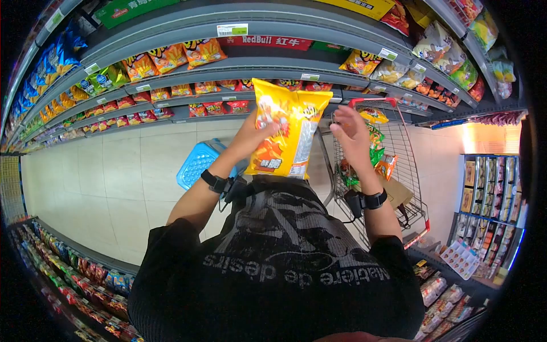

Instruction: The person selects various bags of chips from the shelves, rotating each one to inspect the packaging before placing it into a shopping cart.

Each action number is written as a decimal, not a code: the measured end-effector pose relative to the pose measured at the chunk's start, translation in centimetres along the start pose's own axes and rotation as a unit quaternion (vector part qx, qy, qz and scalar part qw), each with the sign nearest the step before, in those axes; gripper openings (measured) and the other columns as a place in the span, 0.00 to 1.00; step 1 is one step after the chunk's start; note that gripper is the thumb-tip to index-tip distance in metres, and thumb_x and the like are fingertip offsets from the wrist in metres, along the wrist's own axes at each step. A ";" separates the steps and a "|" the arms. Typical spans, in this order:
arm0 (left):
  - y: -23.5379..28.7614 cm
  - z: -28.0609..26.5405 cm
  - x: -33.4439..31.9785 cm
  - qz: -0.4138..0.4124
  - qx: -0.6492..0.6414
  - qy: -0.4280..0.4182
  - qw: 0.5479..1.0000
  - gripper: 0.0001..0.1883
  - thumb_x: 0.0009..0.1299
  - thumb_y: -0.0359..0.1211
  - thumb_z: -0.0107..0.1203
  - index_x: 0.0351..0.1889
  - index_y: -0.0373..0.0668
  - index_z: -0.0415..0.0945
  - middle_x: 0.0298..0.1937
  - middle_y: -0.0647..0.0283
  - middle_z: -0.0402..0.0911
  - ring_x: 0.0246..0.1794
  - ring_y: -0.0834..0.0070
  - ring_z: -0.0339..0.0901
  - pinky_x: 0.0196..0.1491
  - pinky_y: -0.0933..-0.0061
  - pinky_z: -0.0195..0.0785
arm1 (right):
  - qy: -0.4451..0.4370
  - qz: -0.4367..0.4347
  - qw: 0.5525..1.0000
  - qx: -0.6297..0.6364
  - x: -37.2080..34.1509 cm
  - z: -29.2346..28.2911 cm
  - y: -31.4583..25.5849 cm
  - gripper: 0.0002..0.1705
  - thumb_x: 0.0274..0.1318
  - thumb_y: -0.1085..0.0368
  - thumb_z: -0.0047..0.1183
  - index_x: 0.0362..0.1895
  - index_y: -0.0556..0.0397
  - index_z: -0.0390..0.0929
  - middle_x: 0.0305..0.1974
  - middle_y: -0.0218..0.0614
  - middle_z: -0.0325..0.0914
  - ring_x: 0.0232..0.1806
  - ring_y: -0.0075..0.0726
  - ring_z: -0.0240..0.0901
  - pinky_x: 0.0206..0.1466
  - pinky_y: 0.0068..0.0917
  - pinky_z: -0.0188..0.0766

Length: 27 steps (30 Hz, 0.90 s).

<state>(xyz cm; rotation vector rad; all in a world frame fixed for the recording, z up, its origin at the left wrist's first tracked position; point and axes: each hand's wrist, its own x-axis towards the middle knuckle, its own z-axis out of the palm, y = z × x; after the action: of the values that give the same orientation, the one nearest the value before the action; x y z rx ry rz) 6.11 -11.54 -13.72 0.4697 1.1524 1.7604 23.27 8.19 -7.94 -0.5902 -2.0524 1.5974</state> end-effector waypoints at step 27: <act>-2.1 1.9 1.0 -0.116 -0.073 -0.024 0.990 0.29 0.70 0.41 0.57 0.63 0.37 0.60 0.53 0.59 0.77 0.47 0.76 0.79 0.46 0.74 0.76 | -0.085 0.407 0.825 0.384 -2.1 4.2 4.2 0.28 0.66 0.51 0.48 0.61 0.57 0.64 0.55 0.44 0.75 0.49 0.39 0.78 0.51 0.35 0.78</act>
<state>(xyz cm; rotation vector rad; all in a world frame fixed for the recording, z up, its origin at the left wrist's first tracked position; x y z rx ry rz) 8.00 -9.52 -14.77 0.2767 0.9939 1.6092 22.63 4.66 -13.15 -1.0898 -1.0388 2.8113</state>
